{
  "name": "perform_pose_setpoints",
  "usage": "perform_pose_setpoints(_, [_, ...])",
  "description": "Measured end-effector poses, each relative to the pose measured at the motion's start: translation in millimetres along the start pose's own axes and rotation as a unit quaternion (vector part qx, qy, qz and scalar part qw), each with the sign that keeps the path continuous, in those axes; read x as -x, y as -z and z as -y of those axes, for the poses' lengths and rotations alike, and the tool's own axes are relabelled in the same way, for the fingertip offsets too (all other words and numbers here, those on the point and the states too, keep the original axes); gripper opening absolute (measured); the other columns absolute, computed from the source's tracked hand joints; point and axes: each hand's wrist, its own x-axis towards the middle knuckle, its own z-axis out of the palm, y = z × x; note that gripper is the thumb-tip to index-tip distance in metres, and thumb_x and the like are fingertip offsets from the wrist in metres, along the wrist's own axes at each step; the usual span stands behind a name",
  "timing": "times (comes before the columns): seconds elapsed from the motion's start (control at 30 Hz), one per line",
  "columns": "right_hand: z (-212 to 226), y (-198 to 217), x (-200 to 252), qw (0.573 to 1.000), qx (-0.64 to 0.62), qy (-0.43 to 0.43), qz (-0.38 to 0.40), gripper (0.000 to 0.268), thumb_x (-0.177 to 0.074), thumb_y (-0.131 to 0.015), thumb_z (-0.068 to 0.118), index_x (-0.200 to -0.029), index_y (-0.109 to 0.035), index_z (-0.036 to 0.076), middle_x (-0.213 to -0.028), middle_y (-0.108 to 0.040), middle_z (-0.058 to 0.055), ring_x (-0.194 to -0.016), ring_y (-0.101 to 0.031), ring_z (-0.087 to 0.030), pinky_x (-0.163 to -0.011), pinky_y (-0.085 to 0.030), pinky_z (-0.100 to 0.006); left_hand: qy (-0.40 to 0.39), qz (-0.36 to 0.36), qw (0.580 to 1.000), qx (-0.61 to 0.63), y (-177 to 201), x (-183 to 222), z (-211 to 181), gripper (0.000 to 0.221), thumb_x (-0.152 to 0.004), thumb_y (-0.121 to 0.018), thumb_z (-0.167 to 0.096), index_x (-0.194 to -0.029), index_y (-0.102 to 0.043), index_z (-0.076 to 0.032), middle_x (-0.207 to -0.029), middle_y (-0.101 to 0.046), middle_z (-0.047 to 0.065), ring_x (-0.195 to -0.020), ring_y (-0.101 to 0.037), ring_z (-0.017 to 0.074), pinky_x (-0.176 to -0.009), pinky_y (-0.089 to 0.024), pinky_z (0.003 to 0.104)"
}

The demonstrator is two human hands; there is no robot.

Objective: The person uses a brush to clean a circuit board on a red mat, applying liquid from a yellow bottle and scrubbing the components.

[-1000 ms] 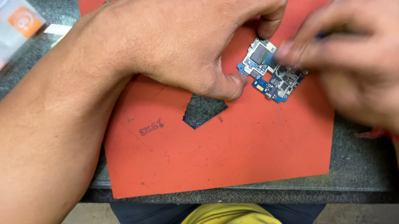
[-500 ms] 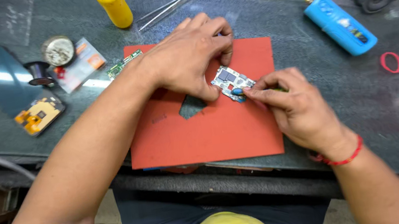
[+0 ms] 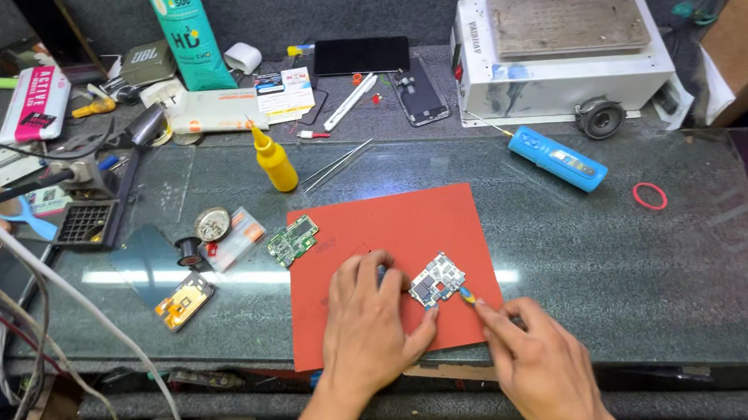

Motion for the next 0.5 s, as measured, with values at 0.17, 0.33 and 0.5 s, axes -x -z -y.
perform_pose_setpoints(0.17, [0.5, -0.1, -28.8, 0.998, 0.033, 0.05, 0.018, 0.028, -0.089, -0.069, 0.016, -0.117, -0.075, 0.017, -0.091, -0.065, -0.009, -0.079, -0.069, -0.03, -0.068, -0.055, -0.042, 0.027, 0.009, 0.999, 0.019, -4.2, 1.3, 1.7, 0.052, -0.069, -0.081, -0.037, -0.108, -0.069, -0.005, -0.122, -0.059, 0.012, -0.121, -0.05, 0.0349, -0.102, -0.04, 0.051])
perform_pose_setpoints(0.33, [-12.1, -5.7, -14.2, 0.999, -0.038, 0.034, -0.006, 0.033, -0.087, -0.07, 0.013, -0.12, -0.074, 0.015, -0.093, -0.067, -0.008, -0.078, -0.069, -0.029, -0.066, -0.055, -0.04, 0.021, 0.026, 0.999, 0.035, 0.3, 1.6, 4.7, 0.064, -0.073, -0.082, -0.044, -0.12, -0.067, -0.003, -0.122, -0.059, 0.014, -0.116, -0.051, 0.0349, -0.101, -0.038, 0.052])
perform_pose_setpoints(0.5, [4.0, -5.4, -8.5, 0.998, -0.021, 0.051, -0.03, 0.029, -0.082, -0.073, 0.014, -0.109, -0.078, 0.019, -0.089, -0.068, -0.006, -0.075, -0.07, -0.025, -0.065, -0.055, -0.039, -0.017, 0.098, 0.994, 0.041, 9.3, -9.3, 9.0, 0.055, -0.079, -0.078, -0.042, -0.125, -0.069, -0.012, -0.121, -0.06, 0.01, -0.116, -0.052, 0.0326, -0.104, -0.033, 0.054])
